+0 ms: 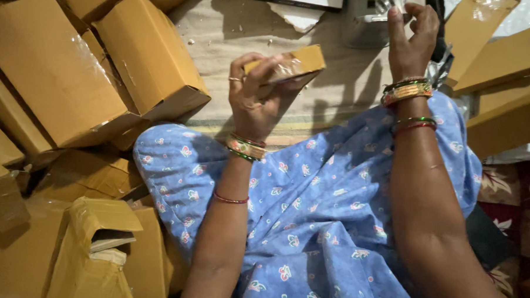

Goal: The person sits on the floor and packs a smartwatch and its accessories into a small cardboard box. They open the product box, place the watch and charger inside, close the product box, and then seal the outer shipping box with tape.

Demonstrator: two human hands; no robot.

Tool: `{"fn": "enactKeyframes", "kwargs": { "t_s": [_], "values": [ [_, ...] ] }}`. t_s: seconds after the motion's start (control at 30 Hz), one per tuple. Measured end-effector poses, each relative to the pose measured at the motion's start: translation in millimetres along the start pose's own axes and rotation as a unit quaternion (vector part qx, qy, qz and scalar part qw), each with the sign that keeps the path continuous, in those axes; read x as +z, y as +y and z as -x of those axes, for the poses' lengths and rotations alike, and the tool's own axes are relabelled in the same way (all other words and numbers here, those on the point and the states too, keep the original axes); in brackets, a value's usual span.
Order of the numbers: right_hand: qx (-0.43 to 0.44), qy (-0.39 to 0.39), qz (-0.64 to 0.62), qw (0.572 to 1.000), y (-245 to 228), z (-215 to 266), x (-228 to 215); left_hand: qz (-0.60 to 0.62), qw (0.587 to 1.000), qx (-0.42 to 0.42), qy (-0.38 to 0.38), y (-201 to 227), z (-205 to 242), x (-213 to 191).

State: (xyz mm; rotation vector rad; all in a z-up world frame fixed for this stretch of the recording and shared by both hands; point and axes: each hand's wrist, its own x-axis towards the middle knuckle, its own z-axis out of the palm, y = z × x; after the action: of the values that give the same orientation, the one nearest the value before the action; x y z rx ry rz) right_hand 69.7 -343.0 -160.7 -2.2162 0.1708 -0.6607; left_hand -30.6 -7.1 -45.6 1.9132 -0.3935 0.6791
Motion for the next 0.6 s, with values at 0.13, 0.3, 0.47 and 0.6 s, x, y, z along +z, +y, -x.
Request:
{"fn": "enactKeyframes", "kwargs": {
  "t_s": [0.13, 0.3, 0.47, 0.6],
  "values": [
    [0.022, -0.016, -0.007, 1.0, 9, -2, 9, -0.002, 1.0, 0.01, 0.006, 3, 6, 10],
    [-0.018, -0.001, -0.053, 0.998, -16, -22, 11, 0.042, 0.999, -0.028, 0.022, -11, 0, 13],
    [0.167, -0.009, -0.354, 0.92, -39, -19, 2, 0.024, 0.999, -0.013, 0.025, -21, -8, 16],
    [0.181, 0.029, -0.456, 0.871, -31, -14, 3, 0.022, 0.999, -0.027, 0.032, -26, -14, 16]
  ]
}}
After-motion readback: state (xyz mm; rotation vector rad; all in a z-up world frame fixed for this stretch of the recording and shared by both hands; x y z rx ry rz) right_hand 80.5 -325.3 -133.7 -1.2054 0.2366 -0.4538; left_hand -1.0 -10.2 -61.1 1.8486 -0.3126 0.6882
